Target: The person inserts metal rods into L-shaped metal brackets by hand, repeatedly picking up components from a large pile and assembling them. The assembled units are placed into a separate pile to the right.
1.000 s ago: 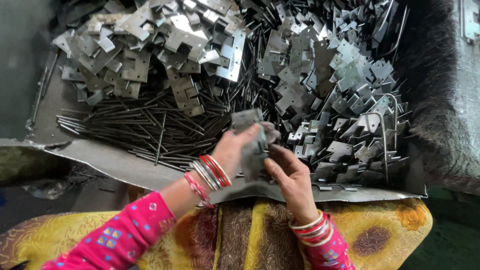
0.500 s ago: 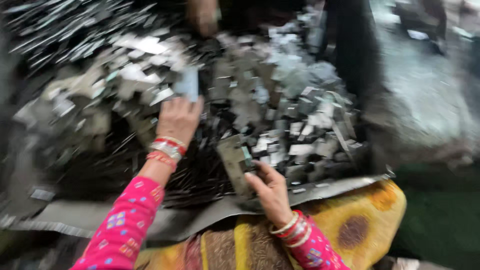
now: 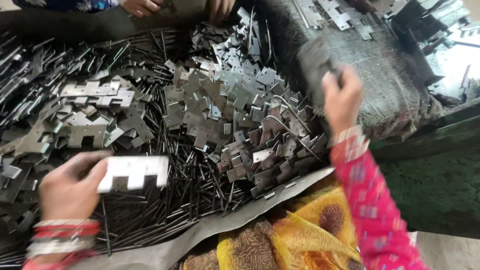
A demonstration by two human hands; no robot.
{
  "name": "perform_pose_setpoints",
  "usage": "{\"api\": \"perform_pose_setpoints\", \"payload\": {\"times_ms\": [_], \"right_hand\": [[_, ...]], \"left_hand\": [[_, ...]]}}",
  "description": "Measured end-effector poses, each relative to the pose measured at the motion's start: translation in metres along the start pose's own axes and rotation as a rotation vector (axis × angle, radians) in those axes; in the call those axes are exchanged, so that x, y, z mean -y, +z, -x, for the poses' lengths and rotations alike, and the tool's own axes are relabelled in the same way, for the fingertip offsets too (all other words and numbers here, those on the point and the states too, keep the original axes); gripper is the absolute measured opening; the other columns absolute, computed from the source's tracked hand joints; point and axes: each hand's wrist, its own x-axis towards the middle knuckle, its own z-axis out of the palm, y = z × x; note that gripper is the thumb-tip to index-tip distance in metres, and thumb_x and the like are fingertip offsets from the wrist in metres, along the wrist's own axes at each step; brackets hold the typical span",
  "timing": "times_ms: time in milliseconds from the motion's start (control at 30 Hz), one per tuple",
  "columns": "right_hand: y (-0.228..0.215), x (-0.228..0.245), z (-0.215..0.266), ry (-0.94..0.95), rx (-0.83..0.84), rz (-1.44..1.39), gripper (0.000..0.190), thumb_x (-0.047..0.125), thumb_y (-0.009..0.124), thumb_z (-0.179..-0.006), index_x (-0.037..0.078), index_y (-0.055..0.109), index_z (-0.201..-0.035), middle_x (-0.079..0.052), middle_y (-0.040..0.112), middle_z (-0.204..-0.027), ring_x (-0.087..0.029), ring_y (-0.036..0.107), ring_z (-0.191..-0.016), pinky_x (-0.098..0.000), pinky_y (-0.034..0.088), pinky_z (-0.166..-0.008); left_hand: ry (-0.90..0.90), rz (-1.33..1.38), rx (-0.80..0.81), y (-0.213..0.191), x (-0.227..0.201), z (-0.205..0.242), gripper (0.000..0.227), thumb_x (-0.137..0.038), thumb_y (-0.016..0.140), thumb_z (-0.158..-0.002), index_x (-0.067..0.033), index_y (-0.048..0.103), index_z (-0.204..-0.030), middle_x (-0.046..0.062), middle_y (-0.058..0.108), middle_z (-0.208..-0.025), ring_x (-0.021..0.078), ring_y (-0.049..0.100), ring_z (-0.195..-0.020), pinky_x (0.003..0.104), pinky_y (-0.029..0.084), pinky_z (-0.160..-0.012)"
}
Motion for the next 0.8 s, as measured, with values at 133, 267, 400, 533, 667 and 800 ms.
{"api": "perform_pose_setpoints", "payload": {"times_ms": [133, 267, 400, 533, 667, 800], "right_hand": [[0.007, -0.107, -0.096, 0.238, 0.055, 0.185, 0.025, 0.015, 0.073, -0.092, 0.004, 0.074, -0.114, -0.009, 0.076, -0.104, -0.018, 0.073, -0.091, -0.0335, 0.057, -0.081], [0.002, -0.145, -0.116, 0.176, -0.048, 0.727, 0.039, 0.037, 0.081, -0.083, 0.014, 0.076, -0.113, -0.012, 0.075, -0.105, -0.027, 0.070, -0.098, -0.0437, 0.053, -0.083], [0.004, -0.087, -0.071, 0.109, -0.032, 0.477, 0.033, 0.028, 0.082, -0.092, 0.005, 0.072, -0.114, -0.018, 0.070, -0.111, -0.034, 0.065, -0.106, -0.0449, 0.050, -0.092], [0.006, 0.022, 0.007, -0.138, 0.251, 0.176, 0.022, 0.019, 0.079, -0.098, 0.005, 0.073, -0.113, -0.013, 0.070, -0.115, -0.033, 0.066, -0.109, -0.0410, 0.051, -0.098], [0.030, 0.105, 0.062, -0.301, 0.382, 0.293, 0.030, 0.025, 0.083, -0.087, 0.004, 0.073, -0.106, -0.015, 0.069, -0.101, -0.035, 0.064, -0.098, -0.0438, 0.050, -0.086], [0.062, 0.123, 0.056, -0.482, 0.298, 0.486, 0.028, 0.027, 0.082, -0.086, 0.008, 0.075, -0.106, -0.010, 0.074, -0.102, -0.032, 0.066, -0.099, -0.0484, 0.045, -0.083]], "left_hand": [[-0.230, 0.132, -0.005, -0.026, 0.024, 0.017, 0.026, -0.004, 0.068, -0.099, 0.0012, 0.075, -0.123, 0.014, 0.070, -0.095, 0.0297, 0.065, -0.071, 0.035, 0.045, -0.058], [-0.364, 0.662, 0.018, -0.031, 0.059, 0.028, 0.046, 0.004, 0.056, -0.090, 0.0048, 0.060, -0.136, 0.014, 0.070, -0.119, 0.0186, 0.070, -0.091, 0.032, 0.058, -0.080], [-0.235, 1.033, 0.163, -0.022, 0.078, 0.038, 0.063, 0.011, 0.052, -0.088, 0.0056, 0.050, -0.150, 0.019, 0.058, -0.120, 0.0292, 0.065, -0.107, 0.043, 0.057, -0.097], [-0.319, 1.111, 0.281, -0.009, 0.049, 0.034, 0.064, 0.002, 0.053, -0.086, -0.0008, 0.049, -0.150, 0.021, 0.064, -0.128, 0.0339, 0.064, -0.106, 0.051, 0.057, -0.086], [-0.470, 1.104, 0.456, 0.018, 0.010, 0.031, 0.033, -0.012, 0.047, -0.092, -0.0078, 0.045, -0.124, 0.023, 0.069, -0.119, 0.0409, 0.071, -0.105, 0.055, 0.063, -0.083], [-0.491, 1.114, 0.650, 0.055, 0.011, 0.038, 0.031, -0.024, 0.050, -0.102, -0.0092, 0.057, -0.128, 0.018, 0.070, -0.105, 0.0338, 0.072, -0.087, 0.045, 0.062, -0.075]]}}
